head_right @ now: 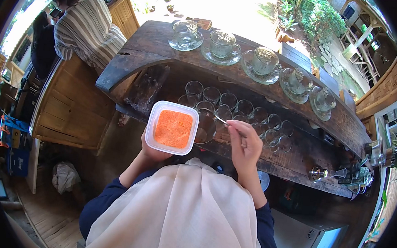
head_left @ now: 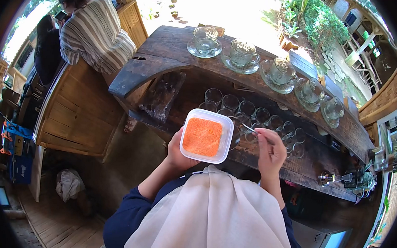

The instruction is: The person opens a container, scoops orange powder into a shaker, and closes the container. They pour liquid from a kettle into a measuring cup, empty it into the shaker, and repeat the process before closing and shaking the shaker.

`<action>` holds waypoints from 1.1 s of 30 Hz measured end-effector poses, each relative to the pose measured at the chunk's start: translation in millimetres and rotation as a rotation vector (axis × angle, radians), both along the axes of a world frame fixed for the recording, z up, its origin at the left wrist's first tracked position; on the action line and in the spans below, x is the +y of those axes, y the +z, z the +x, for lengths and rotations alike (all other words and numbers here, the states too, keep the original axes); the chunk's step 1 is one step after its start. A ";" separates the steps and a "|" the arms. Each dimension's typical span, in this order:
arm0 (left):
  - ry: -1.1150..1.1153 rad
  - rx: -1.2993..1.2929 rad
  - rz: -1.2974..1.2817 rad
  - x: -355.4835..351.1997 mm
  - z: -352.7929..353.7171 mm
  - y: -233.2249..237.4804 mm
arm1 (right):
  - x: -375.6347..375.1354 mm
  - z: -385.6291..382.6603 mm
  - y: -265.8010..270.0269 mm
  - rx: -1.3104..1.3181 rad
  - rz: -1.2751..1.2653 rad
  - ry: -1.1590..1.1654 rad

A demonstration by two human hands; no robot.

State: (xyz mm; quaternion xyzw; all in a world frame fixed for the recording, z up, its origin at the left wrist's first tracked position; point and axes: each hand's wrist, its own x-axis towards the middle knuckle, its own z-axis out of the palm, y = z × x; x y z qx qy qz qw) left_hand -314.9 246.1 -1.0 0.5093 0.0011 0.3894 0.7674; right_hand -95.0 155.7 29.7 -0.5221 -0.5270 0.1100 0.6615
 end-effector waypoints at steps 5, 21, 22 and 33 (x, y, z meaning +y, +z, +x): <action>-0.045 -0.039 -0.445 -1.6 4.3 5.1 | 0.5 15.9 21.6 0.145 0.190 -0.150; -0.252 -0.224 -0.625 0.4 10.5 23.1 | 33.5 -30.0 51.4 -0.288 -0.195 0.493; -0.270 -0.207 -0.482 -0.5 10.9 25.2 | 34.2 -32.1 50.0 -0.290 -0.195 0.498; 0.002 0.029 -0.291 9.7 14.0 22.0 | 39.4 -22.0 45.0 -0.115 -0.009 0.562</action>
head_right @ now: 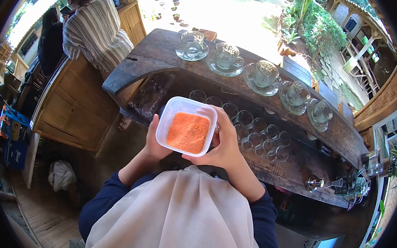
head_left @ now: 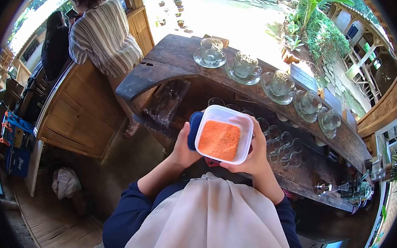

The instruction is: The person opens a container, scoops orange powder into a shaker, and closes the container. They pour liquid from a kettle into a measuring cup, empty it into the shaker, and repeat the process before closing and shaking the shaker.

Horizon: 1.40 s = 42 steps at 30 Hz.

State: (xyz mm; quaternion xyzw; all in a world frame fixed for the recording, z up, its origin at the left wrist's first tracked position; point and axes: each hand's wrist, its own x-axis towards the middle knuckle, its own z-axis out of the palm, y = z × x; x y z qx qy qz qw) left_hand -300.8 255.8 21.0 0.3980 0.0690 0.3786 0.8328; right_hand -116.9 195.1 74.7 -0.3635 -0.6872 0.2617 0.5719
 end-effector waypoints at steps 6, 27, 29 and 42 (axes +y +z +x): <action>0.386 0.170 0.407 21.9 -10.6 37.7 | -9.7 10.8 4.9 -0.027 -0.080 -0.047; 0.167 0.338 1.365 35.8 -8.6 89.2 | -11.2 4.5 10.0 -0.182 -0.154 -0.172; 0.167 0.343 1.362 36.3 -7.2 85.9 | -9.9 4.4 7.8 -0.212 -0.120 -0.190; 0.122 0.416 1.384 35.6 -6.7 74.2 | -3.2 5.0 2.3 -0.204 -0.117 -0.194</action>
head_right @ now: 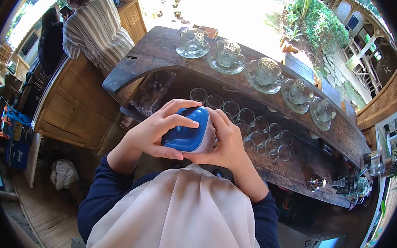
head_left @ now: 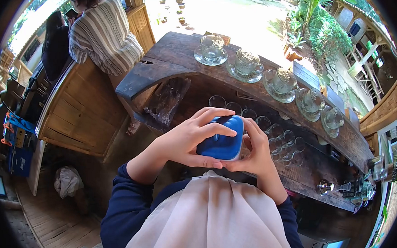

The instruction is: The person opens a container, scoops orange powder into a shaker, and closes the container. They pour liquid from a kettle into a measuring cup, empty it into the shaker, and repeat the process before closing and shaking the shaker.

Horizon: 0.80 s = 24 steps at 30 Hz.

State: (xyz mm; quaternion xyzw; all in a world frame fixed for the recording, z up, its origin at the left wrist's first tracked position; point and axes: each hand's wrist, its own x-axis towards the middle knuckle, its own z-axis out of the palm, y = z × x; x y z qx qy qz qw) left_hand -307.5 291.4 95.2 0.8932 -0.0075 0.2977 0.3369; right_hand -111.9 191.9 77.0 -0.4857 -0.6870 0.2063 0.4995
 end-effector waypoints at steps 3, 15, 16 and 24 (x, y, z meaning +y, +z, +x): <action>0.013 0.035 0.021 -3.7 -2.6 3.4 | -0.3 -1.4 0.4 0.049 -0.025 0.021; 0.091 -0.252 -0.335 -8.6 -3.5 -39.7 | 8.0 -8.8 -0.1 0.279 -0.067 0.115; 0.066 -0.290 -0.439 -13.6 -4.3 -47.3 | 9.3 -10.9 -1.7 0.401 -0.080 0.148; 0.240 -0.325 -0.377 -7.0 -24.7 -69.6 | 26.7 -5.7 17.4 0.004 -0.069 0.054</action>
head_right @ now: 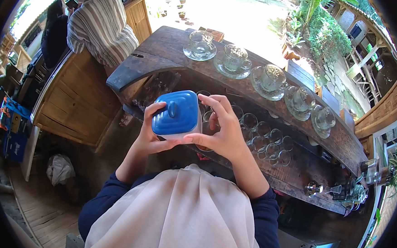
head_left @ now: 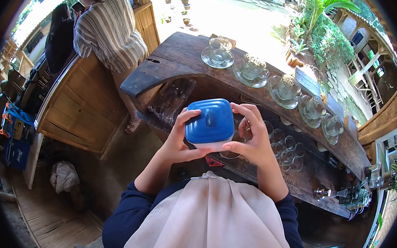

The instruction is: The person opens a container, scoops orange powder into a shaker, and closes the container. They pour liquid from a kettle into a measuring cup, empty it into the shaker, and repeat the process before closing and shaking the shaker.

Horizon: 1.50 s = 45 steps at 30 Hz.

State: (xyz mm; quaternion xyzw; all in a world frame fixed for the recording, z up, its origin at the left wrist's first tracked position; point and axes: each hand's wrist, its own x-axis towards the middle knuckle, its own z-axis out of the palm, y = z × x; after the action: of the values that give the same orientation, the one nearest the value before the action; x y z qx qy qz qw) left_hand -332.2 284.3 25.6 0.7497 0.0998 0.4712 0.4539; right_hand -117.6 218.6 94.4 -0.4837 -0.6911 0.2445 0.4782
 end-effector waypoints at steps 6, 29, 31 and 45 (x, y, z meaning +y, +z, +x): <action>0.344 0.025 -0.009 3.8 -9.1 -13.8 | 10.9 -5.0 12.3 0.083 0.050 -0.078; 0.910 0.142 0.132 28.5 6.8 -97.7 | 76.4 -52.6 24.5 0.024 -0.036 0.234; 0.894 0.122 0.142 27.7 4.6 -92.0 | 76.5 -52.9 30.7 -0.131 -0.016 0.183; 1.102 0.014 0.427 116.3 -53.8 7.8 | 128.9 -39.7 57.5 0.023 -0.121 0.039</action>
State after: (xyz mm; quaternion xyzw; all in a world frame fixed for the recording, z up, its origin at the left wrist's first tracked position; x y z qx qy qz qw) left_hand -386.0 400.7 33.4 0.6652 0.3805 0.6422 -0.0192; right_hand -157.3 347.5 151.9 -0.4952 -0.6790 0.3005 0.4511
